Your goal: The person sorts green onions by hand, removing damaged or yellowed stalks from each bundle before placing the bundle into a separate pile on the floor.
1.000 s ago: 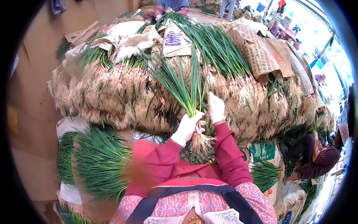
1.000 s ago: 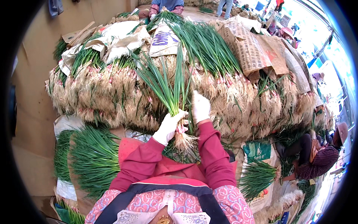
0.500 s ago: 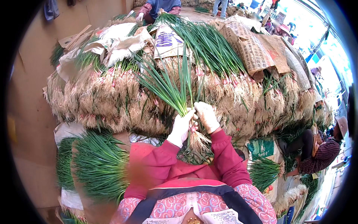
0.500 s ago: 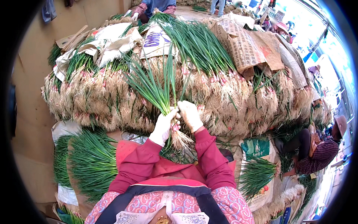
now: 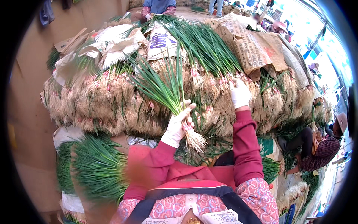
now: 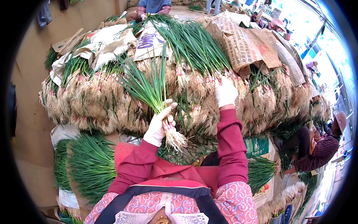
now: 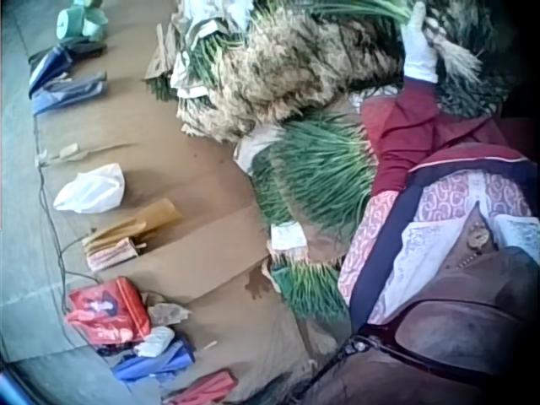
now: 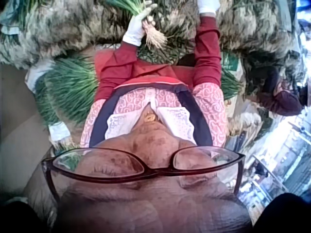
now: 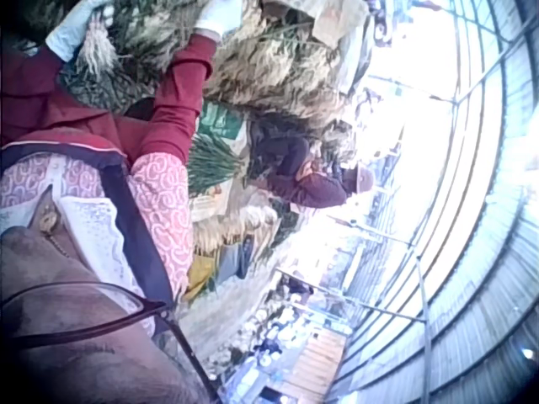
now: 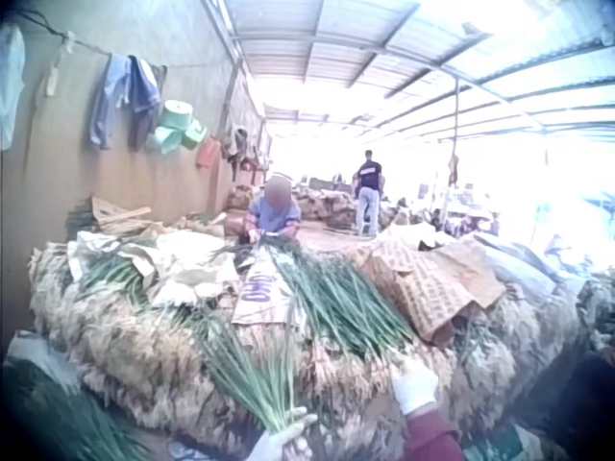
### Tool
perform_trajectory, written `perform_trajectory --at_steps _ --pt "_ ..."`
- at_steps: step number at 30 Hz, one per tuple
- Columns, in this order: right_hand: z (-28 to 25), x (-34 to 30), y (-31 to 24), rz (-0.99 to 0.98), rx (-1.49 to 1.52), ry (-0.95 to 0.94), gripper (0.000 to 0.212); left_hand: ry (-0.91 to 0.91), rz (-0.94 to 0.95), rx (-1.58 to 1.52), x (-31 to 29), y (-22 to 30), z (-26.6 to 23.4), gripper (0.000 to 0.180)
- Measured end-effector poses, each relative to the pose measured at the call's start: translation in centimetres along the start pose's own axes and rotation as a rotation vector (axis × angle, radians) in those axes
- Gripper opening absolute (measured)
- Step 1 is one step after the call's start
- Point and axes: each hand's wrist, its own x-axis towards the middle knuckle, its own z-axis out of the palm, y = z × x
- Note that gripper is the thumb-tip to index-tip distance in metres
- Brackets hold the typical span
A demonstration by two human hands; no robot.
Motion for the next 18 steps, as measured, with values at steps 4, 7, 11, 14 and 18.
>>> perform_trajectory --at_steps 4,7,11,14,18 --pt "1.4 0.9 2.7 0.014 -0.130 -0.147 0.021 0.074 -0.090 0.096 0.4 -0.2 0.3 0.031" --pt "0.1 -1.1 1.3 -0.004 0.280 0.100 0.019 0.031 -0.110 0.087 0.6 -0.7 0.0 0.031" --pt "-1.4 -5.0 -2.7 -0.028 0.521 -0.086 0.012 0.093 -0.128 0.191 1.0 -0.8 0.4 0.031" --pt "-2.2 -10.0 -6.4 -0.148 0.551 -0.269 0.015 0.182 -0.115 0.254 0.8 -0.7 1.2 0.032" --pt "-1.2 -13.4 -6.5 -0.301 0.541 -0.301 0.015 0.218 -0.081 0.389 1.0 -1.1 1.1 0.014"
